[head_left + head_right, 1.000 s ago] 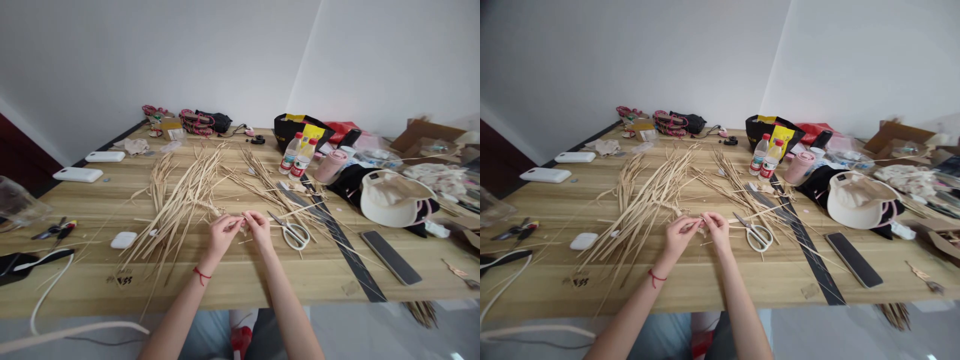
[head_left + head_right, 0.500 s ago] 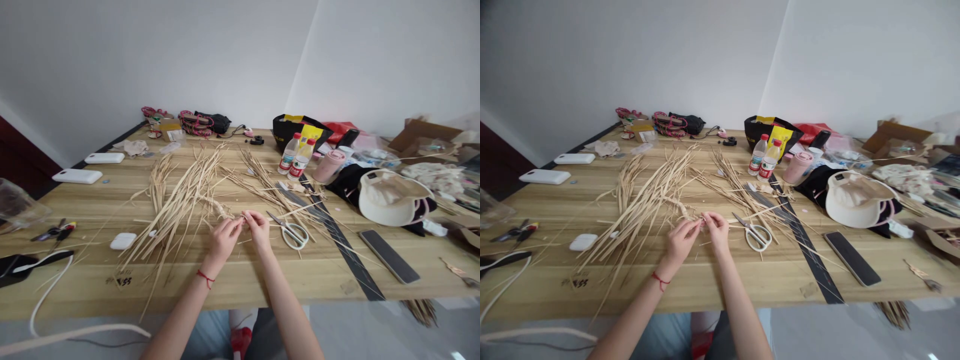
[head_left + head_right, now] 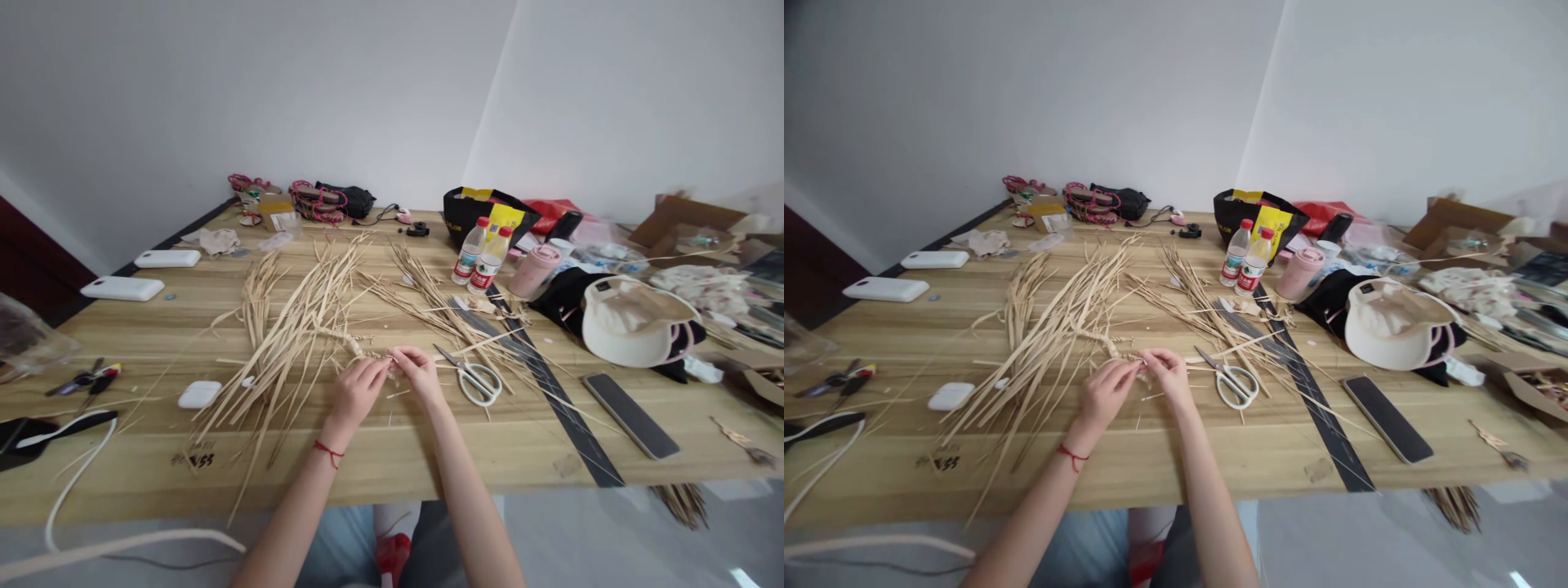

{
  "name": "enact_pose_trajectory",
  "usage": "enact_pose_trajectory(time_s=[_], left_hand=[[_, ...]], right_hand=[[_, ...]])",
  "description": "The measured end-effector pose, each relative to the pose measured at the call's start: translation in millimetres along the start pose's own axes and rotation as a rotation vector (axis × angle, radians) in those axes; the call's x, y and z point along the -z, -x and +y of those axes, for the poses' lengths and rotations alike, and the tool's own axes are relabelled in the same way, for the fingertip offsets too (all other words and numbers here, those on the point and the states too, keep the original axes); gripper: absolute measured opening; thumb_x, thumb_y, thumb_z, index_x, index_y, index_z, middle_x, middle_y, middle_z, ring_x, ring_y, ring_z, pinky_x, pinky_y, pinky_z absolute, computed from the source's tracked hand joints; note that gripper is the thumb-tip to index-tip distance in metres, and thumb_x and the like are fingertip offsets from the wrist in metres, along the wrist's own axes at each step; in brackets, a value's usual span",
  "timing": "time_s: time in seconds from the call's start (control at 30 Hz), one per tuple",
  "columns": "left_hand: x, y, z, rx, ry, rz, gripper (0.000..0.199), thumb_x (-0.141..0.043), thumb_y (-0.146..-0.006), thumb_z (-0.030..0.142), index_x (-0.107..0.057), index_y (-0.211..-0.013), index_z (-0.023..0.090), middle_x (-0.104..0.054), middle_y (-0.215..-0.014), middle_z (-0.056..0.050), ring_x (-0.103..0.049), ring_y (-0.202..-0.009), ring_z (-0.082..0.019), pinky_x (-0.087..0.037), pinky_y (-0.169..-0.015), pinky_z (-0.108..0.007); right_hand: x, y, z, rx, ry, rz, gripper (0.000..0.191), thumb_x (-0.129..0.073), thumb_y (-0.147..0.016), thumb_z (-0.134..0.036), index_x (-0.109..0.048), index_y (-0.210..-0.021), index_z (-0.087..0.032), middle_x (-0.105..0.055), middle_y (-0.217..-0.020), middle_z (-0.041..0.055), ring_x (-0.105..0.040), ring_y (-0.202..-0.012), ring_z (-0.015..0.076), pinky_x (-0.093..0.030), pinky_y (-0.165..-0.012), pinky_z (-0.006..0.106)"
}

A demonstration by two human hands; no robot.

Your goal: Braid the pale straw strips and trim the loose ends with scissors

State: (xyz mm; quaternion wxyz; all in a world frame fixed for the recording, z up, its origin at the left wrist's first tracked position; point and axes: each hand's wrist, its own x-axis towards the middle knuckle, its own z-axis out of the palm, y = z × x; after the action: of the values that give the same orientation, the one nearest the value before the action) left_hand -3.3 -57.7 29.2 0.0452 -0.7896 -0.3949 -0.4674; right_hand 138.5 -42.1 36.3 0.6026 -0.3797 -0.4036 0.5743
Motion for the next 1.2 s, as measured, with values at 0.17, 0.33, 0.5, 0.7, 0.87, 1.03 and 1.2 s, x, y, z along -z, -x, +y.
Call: enact_pose_trajectory(time_s=[0.17,0.33,0.5,0.7,0.87,1.03,1.2], left_hand=[[-1.5,2.2,-1.9,0.054,0.06,0.04,0.014,-0.056,-0.084,0.017,-0.063,-0.095,0.019,-0.07,-0.086,-0.005,-0.066,-0.082,-0.016,-0.053,-0.074,-0.028],[-2.7,3.8,-1.3,0.107,0.098,0.058,0.014,-0.057,-0.083,0.017,-0.063,-0.095,0.02,-0.071,-0.087,-0.005,-0.067,-0.079,-0.016,-0.054,-0.072,-0.027],[-1.4,4.3,0.1,0.125,0.142,0.042,0.013,-0.057,-0.083,0.018,-0.063,-0.094,0.02,-0.071,-0.088,-0.004,-0.068,-0.076,-0.014,-0.055,-0.068,-0.025],[-0.9,1.4,2.4,0.069,0.177,0.058,0.012,-0.056,-0.083,0.016,-0.063,-0.093,0.02,-0.071,-0.085,-0.004,-0.068,-0.075,-0.014,-0.055,-0.071,-0.026],[-2.0,4.8,-1.5,0.003,0.169,0.049,0.016,-0.057,-0.082,0.013,-0.065,-0.094,0.019,-0.07,-0.081,-0.004,-0.066,-0.072,-0.014,-0.054,-0.069,-0.026],[-1.0,7.5,-4.9,0.015,0.164,0.007,0.016,-0.057,-0.083,0.015,-0.066,-0.095,0.019,-0.07,-0.078,-0.005,-0.066,-0.071,-0.013,-0.054,-0.069,-0.027],[0.8,3.6,4.5,0.128,0.318,0.041,0.014,-0.057,-0.083,0.017,-0.067,-0.091,0.02,-0.07,-0.079,-0.005,-0.066,-0.072,-0.014,-0.054,-0.069,-0.027]], right_hand=[[2.5,-1.9,2.8,-0.005,0.007,-0.052,0.022,-0.075,-0.066,-0.037,-0.074,-0.08,-0.019,-0.07,-0.071,0.003,-0.061,-0.06,0.0116,-0.051,-0.061,0.024],[4.3,-2.2,2.6,-0.035,-0.007,-0.078,0.026,-0.075,-0.066,-0.035,-0.073,-0.087,-0.02,-0.071,-0.076,0.0035,-0.062,-0.061,0.0119,-0.052,-0.063,0.025],[6.9,-2.8,3.7,-0.079,-0.043,-0.088,0.021,-0.078,-0.062,-0.032,-0.071,-0.077,-0.019,-0.068,-0.066,0.001,-0.062,-0.06,0.0114,-0.052,-0.061,0.023],[9.9,-5.1,7.5,-0.061,-0.038,-0.059,0.021,-0.078,-0.062,-0.033,-0.068,-0.075,-0.019,-0.066,-0.06,-0.0005,-0.061,-0.056,0.0115,-0.051,-0.056,0.022],[10.3,-5.3,9.8,-0.063,-0.053,-0.048,0.022,-0.079,-0.061,-0.033,-0.068,-0.075,-0.02,-0.065,-0.059,-0.0017,-0.058,-0.054,0.0099,-0.049,-0.054,0.021],[10.3,-4.7,9.8,-0.065,-0.044,-0.055,0.023,-0.079,-0.061,-0.033,-0.068,-0.074,-0.019,-0.065,-0.062,-0.0013,-0.058,-0.054,0.01,-0.049,-0.055,0.022],[7.9,-2.8,7.1,-0.055,-0.016,-0.047,0.024,-0.078,-0.061,-0.036,-0.066,-0.074,-0.019,-0.063,-0.061,-0.0016,-0.056,-0.052,0.0099,-0.047,-0.054,0.023]])
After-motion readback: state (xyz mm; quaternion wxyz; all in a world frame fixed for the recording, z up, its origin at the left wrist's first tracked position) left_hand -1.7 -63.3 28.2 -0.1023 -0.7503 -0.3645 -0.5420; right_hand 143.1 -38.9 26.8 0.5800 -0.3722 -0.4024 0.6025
